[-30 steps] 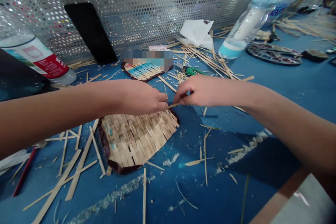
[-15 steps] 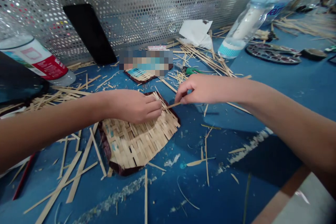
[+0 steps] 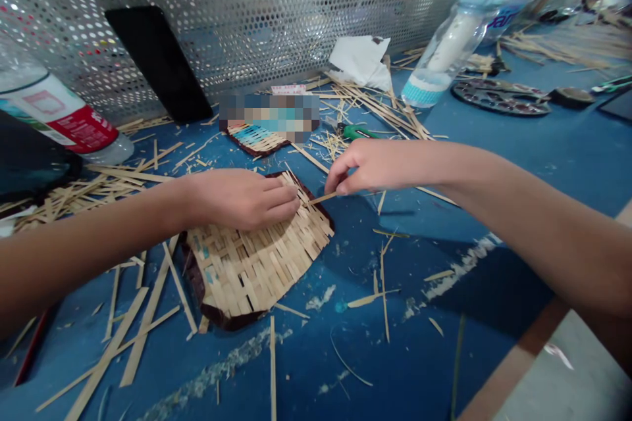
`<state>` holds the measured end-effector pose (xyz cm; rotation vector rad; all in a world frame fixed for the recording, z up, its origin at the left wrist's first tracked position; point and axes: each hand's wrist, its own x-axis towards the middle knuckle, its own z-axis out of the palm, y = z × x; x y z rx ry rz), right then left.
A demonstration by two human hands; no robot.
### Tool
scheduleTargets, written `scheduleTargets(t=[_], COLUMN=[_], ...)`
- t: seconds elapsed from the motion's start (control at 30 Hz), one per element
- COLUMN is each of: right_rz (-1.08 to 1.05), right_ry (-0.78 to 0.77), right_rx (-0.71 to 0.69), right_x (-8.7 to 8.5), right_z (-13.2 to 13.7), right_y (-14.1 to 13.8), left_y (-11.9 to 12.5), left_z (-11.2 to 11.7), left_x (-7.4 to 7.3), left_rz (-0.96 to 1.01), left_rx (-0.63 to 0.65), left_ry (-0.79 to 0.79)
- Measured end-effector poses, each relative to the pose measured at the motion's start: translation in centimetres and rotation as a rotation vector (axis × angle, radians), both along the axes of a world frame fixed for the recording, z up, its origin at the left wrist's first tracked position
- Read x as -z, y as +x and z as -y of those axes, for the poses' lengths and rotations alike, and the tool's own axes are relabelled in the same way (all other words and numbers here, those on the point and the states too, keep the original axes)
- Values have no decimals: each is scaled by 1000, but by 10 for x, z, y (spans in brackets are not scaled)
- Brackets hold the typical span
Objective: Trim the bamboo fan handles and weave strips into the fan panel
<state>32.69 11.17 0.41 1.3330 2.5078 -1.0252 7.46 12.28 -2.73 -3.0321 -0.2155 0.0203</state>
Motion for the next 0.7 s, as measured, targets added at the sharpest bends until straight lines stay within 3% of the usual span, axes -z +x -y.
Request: scheduleTargets(t=[0.07,0.13,0.3,0.4,0.53,0.7], right_rz=[-51,-103,-149,-87,-39,30], right_ry=[-194,-322,-365,-259,53,312], right_rx=[35,66,34,-18,-38,31], right_x=[6,11,13,9,3,-2], right_z=[-13,-21,-23,-24,-18,13], right_y=[6,9,12,11,6,-4], left_y=[1,1,2,2,1,0], left_z=[1,2,5,3,-2,-3], left_x=[-1,-2,-3,-2,0,2], left_rz=[-67,-86,-95,-71,-88,-1], left_rx=[155,225,165,121,156,159], left_ry=[80,169,186,168,189,109])
